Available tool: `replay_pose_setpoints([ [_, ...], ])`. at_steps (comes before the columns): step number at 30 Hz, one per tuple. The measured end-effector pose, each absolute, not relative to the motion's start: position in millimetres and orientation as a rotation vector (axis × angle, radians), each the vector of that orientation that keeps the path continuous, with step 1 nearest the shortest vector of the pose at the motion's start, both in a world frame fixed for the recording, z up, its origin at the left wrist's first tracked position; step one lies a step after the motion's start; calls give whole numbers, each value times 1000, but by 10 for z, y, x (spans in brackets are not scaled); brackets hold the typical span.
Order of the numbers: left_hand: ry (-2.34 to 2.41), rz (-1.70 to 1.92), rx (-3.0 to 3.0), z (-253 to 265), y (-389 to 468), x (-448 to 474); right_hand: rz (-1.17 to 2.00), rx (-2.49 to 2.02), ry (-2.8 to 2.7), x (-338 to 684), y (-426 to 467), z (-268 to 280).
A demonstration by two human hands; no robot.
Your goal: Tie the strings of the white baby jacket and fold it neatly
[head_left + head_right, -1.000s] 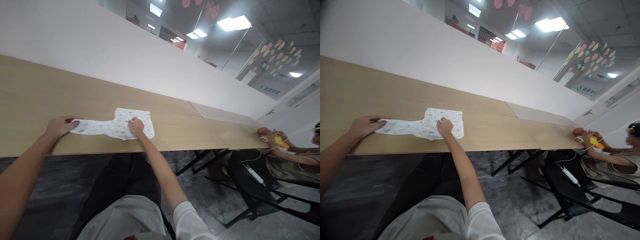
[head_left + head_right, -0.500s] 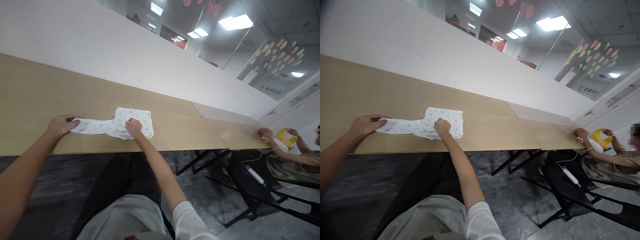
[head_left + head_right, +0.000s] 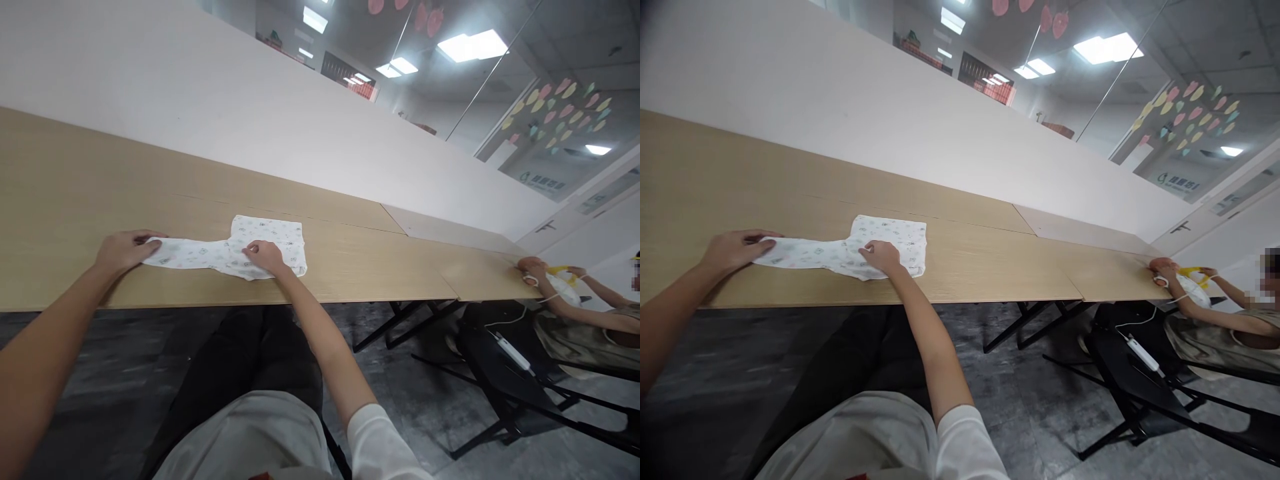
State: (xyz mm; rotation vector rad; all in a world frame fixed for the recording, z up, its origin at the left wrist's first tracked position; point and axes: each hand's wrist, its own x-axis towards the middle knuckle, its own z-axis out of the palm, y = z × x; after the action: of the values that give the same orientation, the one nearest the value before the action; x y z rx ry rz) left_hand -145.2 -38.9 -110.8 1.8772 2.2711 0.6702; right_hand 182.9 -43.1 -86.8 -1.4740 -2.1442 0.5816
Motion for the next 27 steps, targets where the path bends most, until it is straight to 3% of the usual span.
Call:
replay_pose_setpoints([
  [3, 2260, 693, 1866, -1103, -399, -1455, 602, -1364, -2075, 2012, -367, -799],
  [8, 2264, 618, 1861, -1060, -424, -1432, 288, -1579, -2054, 2550, -299, -690],
  [19, 2178, 784, 1736, -1035, -471, -1393, -77, -1700, -2328, 2828, -351, -968],
  [24, 1947, 1086, 1426, -619, -390, -1194, -183, -1643, -2403, 2719, -365, -765],
  [27, 1746, 1172, 1425, -240, -276, -866, -7, -1593, -2292, 2535, -379, -599],
])
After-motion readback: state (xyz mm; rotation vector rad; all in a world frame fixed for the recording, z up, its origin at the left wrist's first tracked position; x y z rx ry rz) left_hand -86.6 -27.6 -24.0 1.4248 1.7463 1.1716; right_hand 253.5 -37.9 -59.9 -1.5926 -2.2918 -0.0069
